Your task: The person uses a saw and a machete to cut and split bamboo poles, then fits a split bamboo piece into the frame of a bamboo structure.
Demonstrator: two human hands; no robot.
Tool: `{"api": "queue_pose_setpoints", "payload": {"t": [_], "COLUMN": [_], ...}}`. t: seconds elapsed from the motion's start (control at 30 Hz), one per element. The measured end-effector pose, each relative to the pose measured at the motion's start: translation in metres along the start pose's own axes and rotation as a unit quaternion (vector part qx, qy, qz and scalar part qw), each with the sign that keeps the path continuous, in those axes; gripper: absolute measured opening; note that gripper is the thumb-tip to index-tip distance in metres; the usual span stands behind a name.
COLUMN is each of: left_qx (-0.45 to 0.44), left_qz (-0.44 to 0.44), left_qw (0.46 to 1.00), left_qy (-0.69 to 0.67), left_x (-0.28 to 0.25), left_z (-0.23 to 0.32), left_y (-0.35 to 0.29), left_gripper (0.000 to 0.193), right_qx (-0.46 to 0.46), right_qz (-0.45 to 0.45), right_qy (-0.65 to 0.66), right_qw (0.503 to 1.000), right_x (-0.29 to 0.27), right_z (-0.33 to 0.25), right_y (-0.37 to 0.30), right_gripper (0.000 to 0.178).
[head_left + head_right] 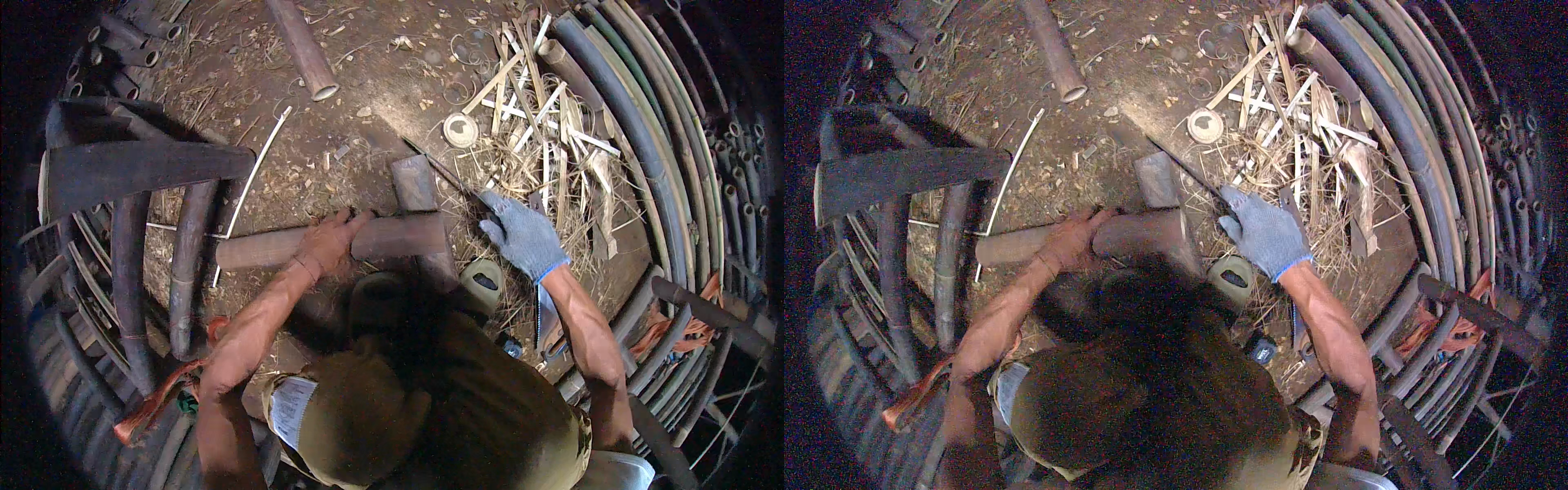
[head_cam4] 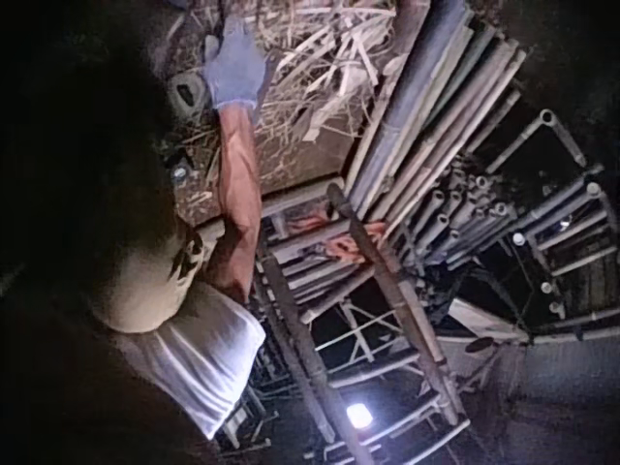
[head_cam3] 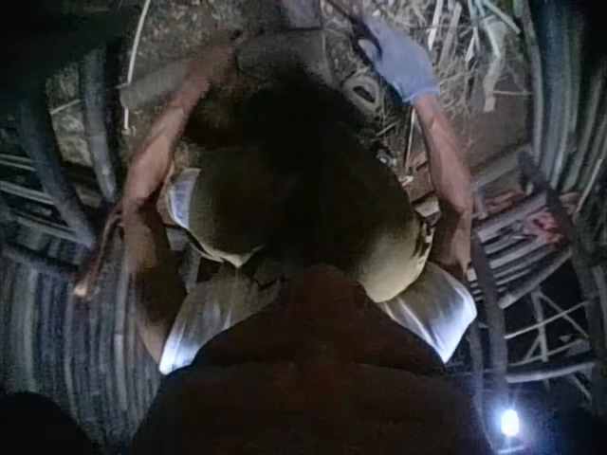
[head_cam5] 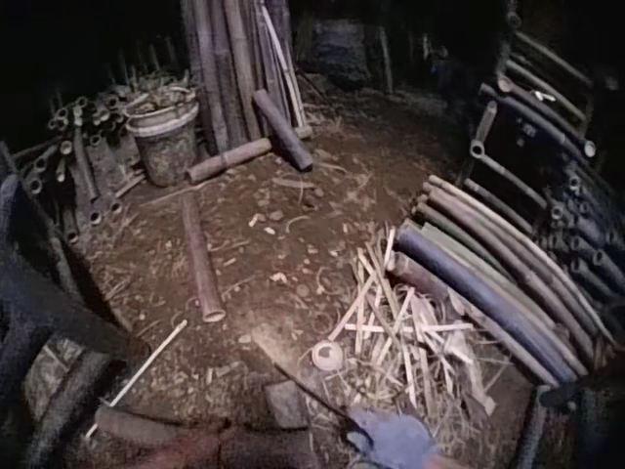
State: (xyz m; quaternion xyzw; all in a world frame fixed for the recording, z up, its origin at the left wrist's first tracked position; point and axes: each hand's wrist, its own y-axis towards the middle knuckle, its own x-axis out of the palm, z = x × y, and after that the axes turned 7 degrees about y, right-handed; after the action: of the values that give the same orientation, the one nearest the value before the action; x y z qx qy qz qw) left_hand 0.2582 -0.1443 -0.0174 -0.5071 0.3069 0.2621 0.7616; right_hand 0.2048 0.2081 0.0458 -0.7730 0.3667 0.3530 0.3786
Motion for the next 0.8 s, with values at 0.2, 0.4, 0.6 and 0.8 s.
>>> {"api": "queue_pose_setpoints", "payload": {"t": [0.2, 0.4, 0.6, 0.8], "left_qx": [0.044, 0.064, -0.012, -0.002], "left_qz": [-0.005, 0.029, -0.004, 0.021], "left_qw": [0.999, 0.996, 0.999, 0.998], "left_qy": [-0.01, -0.055, -0.049, -0.067], "left_x": [0.006, 0.014, -0.01, -0.003], "left_z": [-0.015, -0.026, -0.008, -0.013], "left_y": [0.007, 0.004, -0.003, -0.002], "left_gripper": [0.087, 0.073, 0.057, 0.058], "right_qx": [-0.01, 0.072, 0.083, -0.036], "right_qz": [0.073, 0.096, 0.041, 0.113], "right_qy": [0.21, 0.186, 0.115, 0.171], "right_qw": [0.975, 0.975, 0.989, 0.978], "right_x": [0.014, 0.036, 0.038, 0.023], "right_z": [-0.042, -0.059, -0.066, -0.093], "right_y": [-0.043, -0.048, -0.034, -0.033], "right_gripper": [0.044, 0.037, 0.035, 0.026]}}
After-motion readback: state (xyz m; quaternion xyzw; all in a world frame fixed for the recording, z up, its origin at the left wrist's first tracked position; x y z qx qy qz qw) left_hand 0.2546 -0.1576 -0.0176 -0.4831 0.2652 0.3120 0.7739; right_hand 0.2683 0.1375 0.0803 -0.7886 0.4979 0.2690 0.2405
